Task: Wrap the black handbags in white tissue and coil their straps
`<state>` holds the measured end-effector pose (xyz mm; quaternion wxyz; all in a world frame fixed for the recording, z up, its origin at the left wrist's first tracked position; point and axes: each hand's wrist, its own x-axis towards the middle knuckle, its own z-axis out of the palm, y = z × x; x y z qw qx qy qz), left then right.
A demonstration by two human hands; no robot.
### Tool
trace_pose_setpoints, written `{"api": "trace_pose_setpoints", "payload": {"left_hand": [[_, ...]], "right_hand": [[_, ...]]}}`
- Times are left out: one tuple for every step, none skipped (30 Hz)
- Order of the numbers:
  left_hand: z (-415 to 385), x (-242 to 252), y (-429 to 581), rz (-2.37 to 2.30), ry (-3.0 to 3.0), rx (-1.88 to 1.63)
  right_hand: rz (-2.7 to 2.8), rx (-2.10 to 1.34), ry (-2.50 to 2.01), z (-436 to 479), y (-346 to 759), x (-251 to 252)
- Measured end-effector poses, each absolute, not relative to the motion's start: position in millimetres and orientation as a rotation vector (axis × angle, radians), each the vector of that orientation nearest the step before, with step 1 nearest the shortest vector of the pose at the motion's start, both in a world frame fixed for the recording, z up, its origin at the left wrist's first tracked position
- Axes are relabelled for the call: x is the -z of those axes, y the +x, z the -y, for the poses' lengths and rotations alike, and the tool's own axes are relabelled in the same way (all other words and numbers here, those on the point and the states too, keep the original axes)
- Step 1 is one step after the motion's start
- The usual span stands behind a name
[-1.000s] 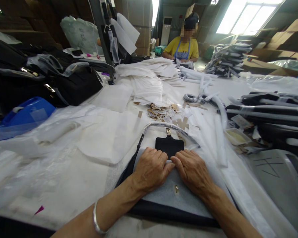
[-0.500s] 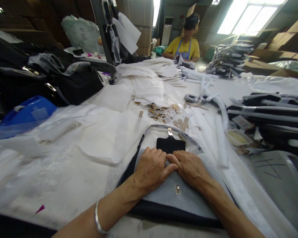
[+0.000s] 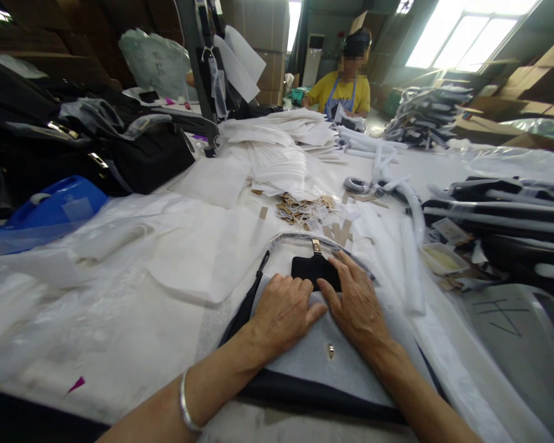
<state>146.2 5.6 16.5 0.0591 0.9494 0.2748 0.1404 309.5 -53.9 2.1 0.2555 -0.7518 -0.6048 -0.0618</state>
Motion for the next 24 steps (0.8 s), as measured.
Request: {"api": "trace_pose_setpoints", "payload": {"left_hand": [[-5.6, -16.8, 146.1, -0.831, 2.882, -0.418], [-5.6, -17.1, 146.3, -0.832, 2.887, -0.414], [-5.6, -17.4, 146.6, -0.833, 2.890, -0.413], [-5.6, -17.6, 147.0, -0.836, 2.889, -0.415], [-5.5, -17.7, 147.5, -0.840, 2.884, -0.419], [-5.3, -17.8, 147.9, -0.842, 2.875, -0.424], [-5.2, -17.7, 148.1, -0.842, 2.862, -0.430], [-5.1, -17.5, 148.1, -0.841, 2.847, -0.440], [-5.1, -17.2, 147.5, -0.838, 2.827, -0.458], [-5.4, -17.1, 146.2, -0.829, 2.799, -0.489], [-5.8, -17.1, 144.3, -0.813, 2.759, -0.543], [-6.3, -17.7, 141.5, -0.789, 2.698, -0.630], [-6.9, -18.7, 138.1, -0.765, 2.611, -0.750], [-7.3, -20.3, 134.3, -0.743, 2.503, -0.888], [-7.4, -22.3, 130.3, -0.723, 2.389, -1.026], [-7.2, -24.3, 126.6, -0.695, 2.292, -1.146], [-6.5, -26.1, 123.5, -0.646, 2.240, -1.225], [-5.4, -27.2, 121.4, -0.567, 2.250, -1.248], [-4.0, -27.3, 120.4, -0.460, 2.316, -1.213], [-2.4, -26.3, 120.5, -0.339, 2.410, -1.130], [-0.8, -24.5, 121.7, -0.233, 2.502, -1.018], [0.5, -22.1, 123.4, -0.164, 2.570, -0.894], [1.5, -19.6, 125.5, -0.142, 2.610, -0.780], [2.1, -17.5, 127.3, -0.158, 2.623, -0.685]], "right_hand": [[1.624, 0.160, -2.043, 52.2, 310.6, 0.5], [1.609, 0.127, -2.046, 50.5, 311.9, 2.2], [1.589, 0.081, -2.045, 49.1, 313.3, 2.9], [1.554, 0.031, -2.037, 48.0, 314.6, 2.3], [1.501, -0.019, -2.024, 47.5, 315.8, 0.7], [1.429, -0.064, -2.006, 47.8, 316.8, -2.0], [1.350, -0.105, -1.981, 49.1, 317.6, -5.3], [1.280, -0.139, -1.946, 51.2, 318.0, -9.0], [1.241, -0.170, -1.901, 53.9, 318.1, -12.6], [1.243, -0.186, -1.848, 57.1, 317.9, -15.9], [1.283, -0.185, -1.794, 60.5, 317.5, -18.8], [1.351, -0.170, -1.743, 63.6, 316.9, -21.0], [1.431, -0.145, -1.696, 66.3, 316.3, -22.8], [1.507, -0.116, -1.653, 68.5, 315.7, -24.2], [1.570, -0.085, -1.613, 70.1, 315.1, -25.5], [1.619, -0.056, -1.574, 71.3, 314.5, -26.8], [1.657, -0.031, -1.534, 72.3, 313.8, -28.2], [1.689, -0.009, -1.496, 73.1, 313.0, -29.9], [1.723, 0.002, -1.459, 74.0, 312.0, -31.8], [1.758, -0.005, -1.423, 75.1, 310.7, -34.0], [1.798, -0.028, -1.385, 76.6, 309.3, -36.4], [1.842, -0.061, -1.347, 78.4, 307.8, -39.0], [1.890, -0.096, -1.311, 80.7, 306.2, -42.0], [1.942, -0.125, -1.276, 83.4, 304.8, -45.2]]}}
